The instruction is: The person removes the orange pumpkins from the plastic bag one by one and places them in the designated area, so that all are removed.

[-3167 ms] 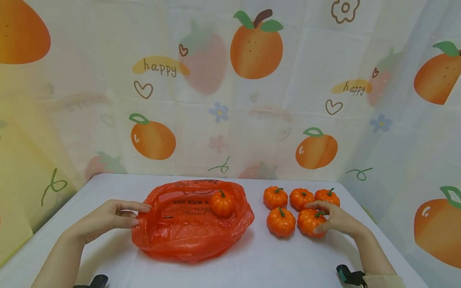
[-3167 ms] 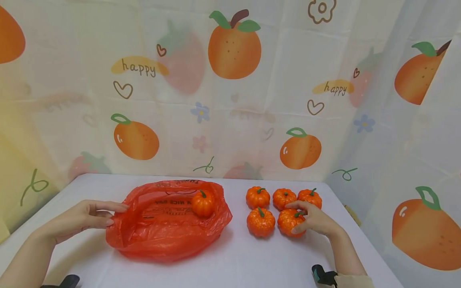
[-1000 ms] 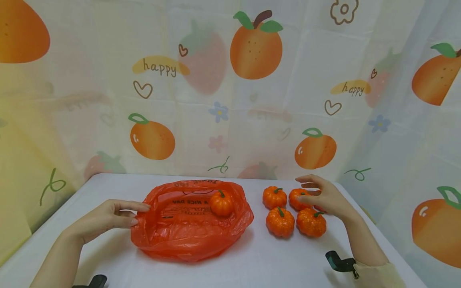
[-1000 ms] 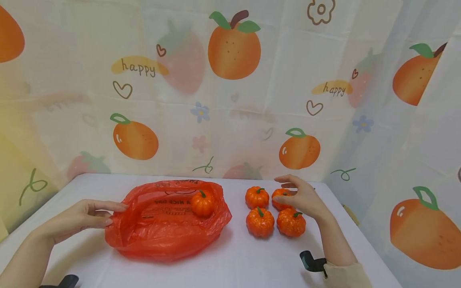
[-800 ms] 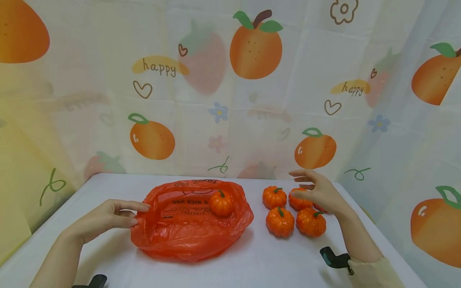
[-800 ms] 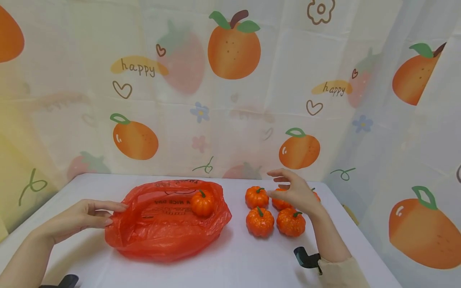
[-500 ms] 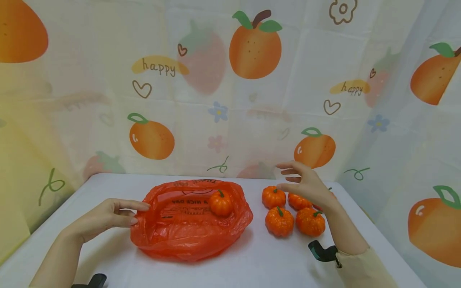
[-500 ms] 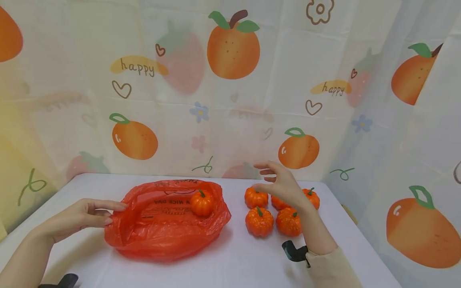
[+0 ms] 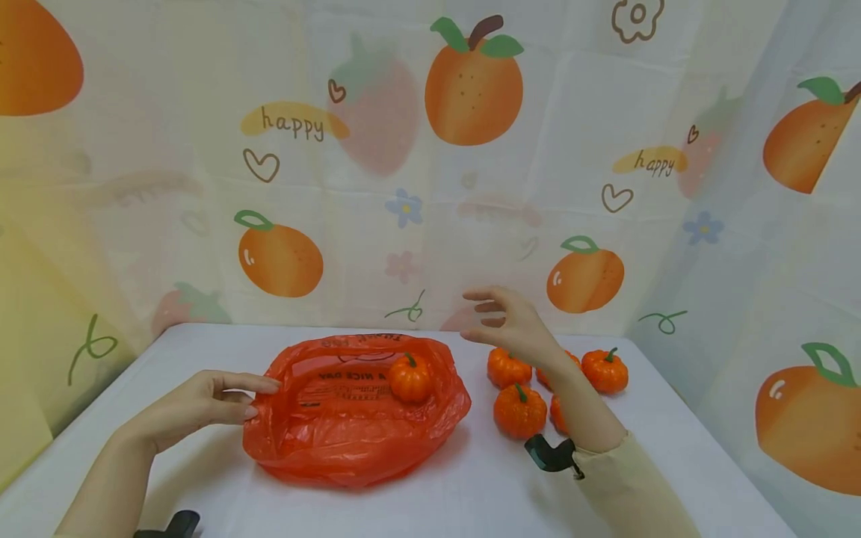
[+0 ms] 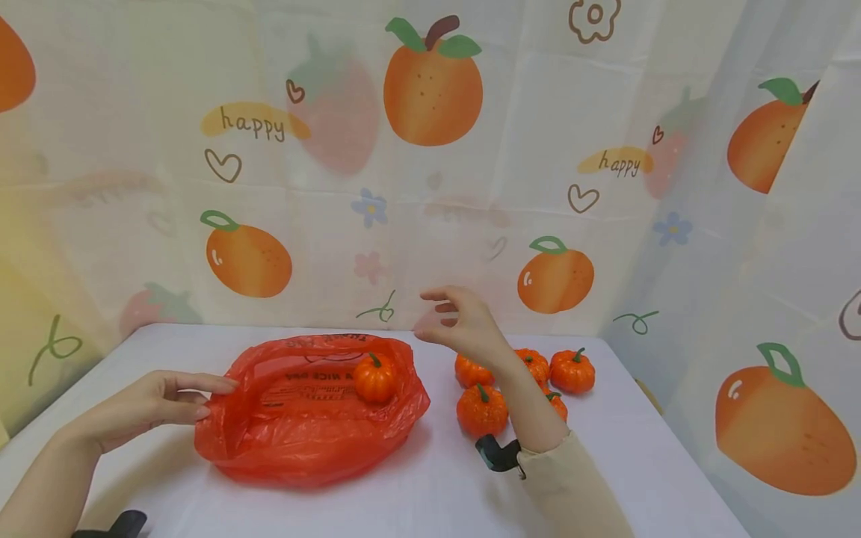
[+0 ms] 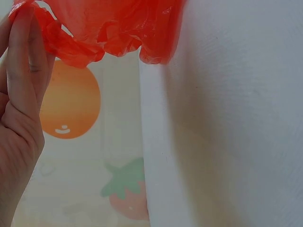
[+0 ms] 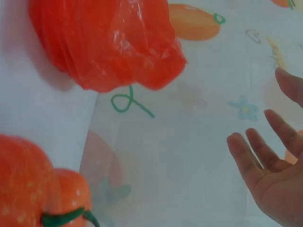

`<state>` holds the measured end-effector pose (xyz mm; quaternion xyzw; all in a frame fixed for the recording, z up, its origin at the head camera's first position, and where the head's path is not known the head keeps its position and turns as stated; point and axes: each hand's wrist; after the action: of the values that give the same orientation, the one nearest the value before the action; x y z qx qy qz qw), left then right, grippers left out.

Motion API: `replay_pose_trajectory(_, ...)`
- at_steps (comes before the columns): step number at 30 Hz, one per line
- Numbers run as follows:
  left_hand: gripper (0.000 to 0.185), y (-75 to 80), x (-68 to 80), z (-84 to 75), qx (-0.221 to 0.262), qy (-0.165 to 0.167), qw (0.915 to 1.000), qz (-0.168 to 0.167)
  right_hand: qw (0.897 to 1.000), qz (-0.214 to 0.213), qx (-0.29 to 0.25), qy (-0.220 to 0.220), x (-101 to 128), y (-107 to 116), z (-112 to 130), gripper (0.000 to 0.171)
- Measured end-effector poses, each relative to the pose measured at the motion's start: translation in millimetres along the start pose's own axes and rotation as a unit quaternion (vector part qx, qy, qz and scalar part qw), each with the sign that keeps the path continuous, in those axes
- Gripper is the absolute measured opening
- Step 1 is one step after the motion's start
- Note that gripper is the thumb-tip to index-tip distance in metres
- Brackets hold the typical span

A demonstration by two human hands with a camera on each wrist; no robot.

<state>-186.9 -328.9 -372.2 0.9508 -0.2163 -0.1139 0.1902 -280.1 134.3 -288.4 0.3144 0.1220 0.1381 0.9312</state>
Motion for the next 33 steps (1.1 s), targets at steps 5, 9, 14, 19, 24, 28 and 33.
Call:
replay_pose_trajectory(5, 0.039, 0.1, 0.5, -0.8, 0.003, -0.002, 1.0, 0.002, 1.0, 0.01, -0.008, -0.012, -8.1, -16.5, 9.4, 0.054)
replay_pose_trajectory(9, 0.039, 0.0, 0.0, -1.2, 0.004, -0.002, 1.0, 0.004, 1.0, 0.02, -0.007, -0.015, -13.8, -28.6, 18.3, 0.054)
replay_pose_trajectory(14, 0.038, -0.3, -0.8, -0.9, 0.006, 0.0, 1.0, 0.003, 0.999, 0.036, -0.003, -0.007, -21.2, -43.1, 29.6, 0.055)
replay_pose_trajectory(19, 0.039, -0.7, -1.5, 0.5, 0.007, -0.001, 1.0, 0.005, 0.998, 0.062, -0.027, -0.015, -28.1, -59.0, 32.4, 0.054)
replay_pose_trajectory(24, 0.039, -0.7, -1.2, 0.9, 0.007, -0.005, 0.9999, 0.007, 0.994, 0.085, -0.052, -0.032, -31.9, -74.6, 28.2, 0.054)
replay_pose_trajectory(28, 0.038, -0.2, -0.8, 1.3, 0.013, -0.01, 0.9998, 0.008, 0.994, 0.088, -0.051, -0.045, -33.4, -83.5, 24.4, 0.053)
replay_pose_trajectory(33, 0.036, 0.0, -0.3, 1.8, 0.022, -0.015, 0.9996, 0.01, 0.994, 0.088, -0.032, -0.051, -37.6, -93.5, 14.1, 0.052)
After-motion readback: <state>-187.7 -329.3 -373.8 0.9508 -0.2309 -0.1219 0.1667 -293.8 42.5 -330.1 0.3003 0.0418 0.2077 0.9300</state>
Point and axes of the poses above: each hand's wrist, its own x-axis away from the middle knuckle, its own y-axis out of the back of the hand, z = x × y, and after that the axes turned 12 degrees about -y, right-handed
